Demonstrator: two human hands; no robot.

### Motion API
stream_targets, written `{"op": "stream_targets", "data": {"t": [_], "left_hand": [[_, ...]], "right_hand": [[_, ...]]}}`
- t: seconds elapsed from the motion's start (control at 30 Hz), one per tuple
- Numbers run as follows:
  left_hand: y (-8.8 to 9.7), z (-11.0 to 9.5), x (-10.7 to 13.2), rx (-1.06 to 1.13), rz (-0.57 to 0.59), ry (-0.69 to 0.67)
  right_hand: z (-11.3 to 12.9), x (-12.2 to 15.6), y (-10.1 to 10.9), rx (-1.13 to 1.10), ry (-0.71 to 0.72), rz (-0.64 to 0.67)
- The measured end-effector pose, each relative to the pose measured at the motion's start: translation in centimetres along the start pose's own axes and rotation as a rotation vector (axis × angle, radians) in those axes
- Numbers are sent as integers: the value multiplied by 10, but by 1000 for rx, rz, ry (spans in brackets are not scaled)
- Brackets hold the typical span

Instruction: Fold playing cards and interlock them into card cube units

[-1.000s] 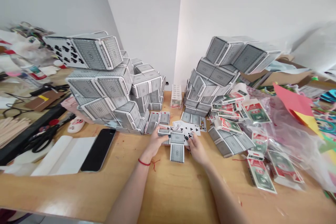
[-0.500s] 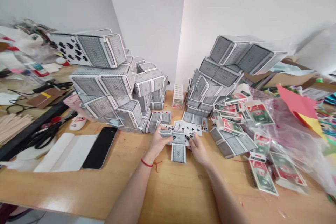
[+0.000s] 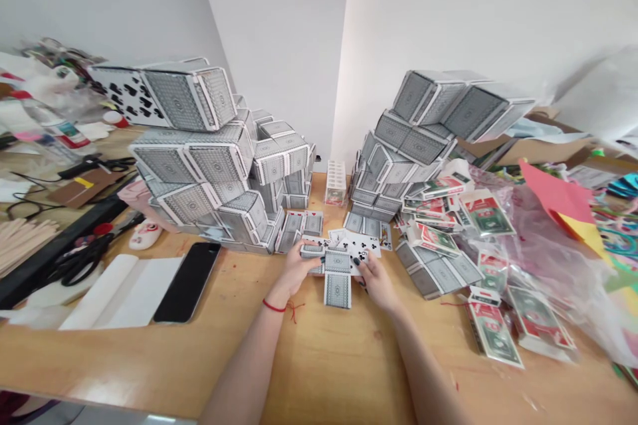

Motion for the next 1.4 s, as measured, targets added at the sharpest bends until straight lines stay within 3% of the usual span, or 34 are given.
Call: {"op": "stream_targets", "data": {"t": [0.4,0.83,1.4], "left_hand": [[2,0,-2,-43,11,-57],[4,-5,0,44,22,55],[7,-8,1,26,-13,47]], "right_hand": [[-4,3,9,68,25,-46],[-1,1,19,-3,-10,-49],[-4,0,22,-39,-28,-71]]}}
Point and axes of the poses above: each hand's wrist, its own x-axis away from the middle knuckle, its own y-axis out of the back of the hand, z = x × y, the point moved 4 cm from there along -x, towards the middle knuckle, and after that the axes turned 9 degrees about -z, right-handed, at the moved point
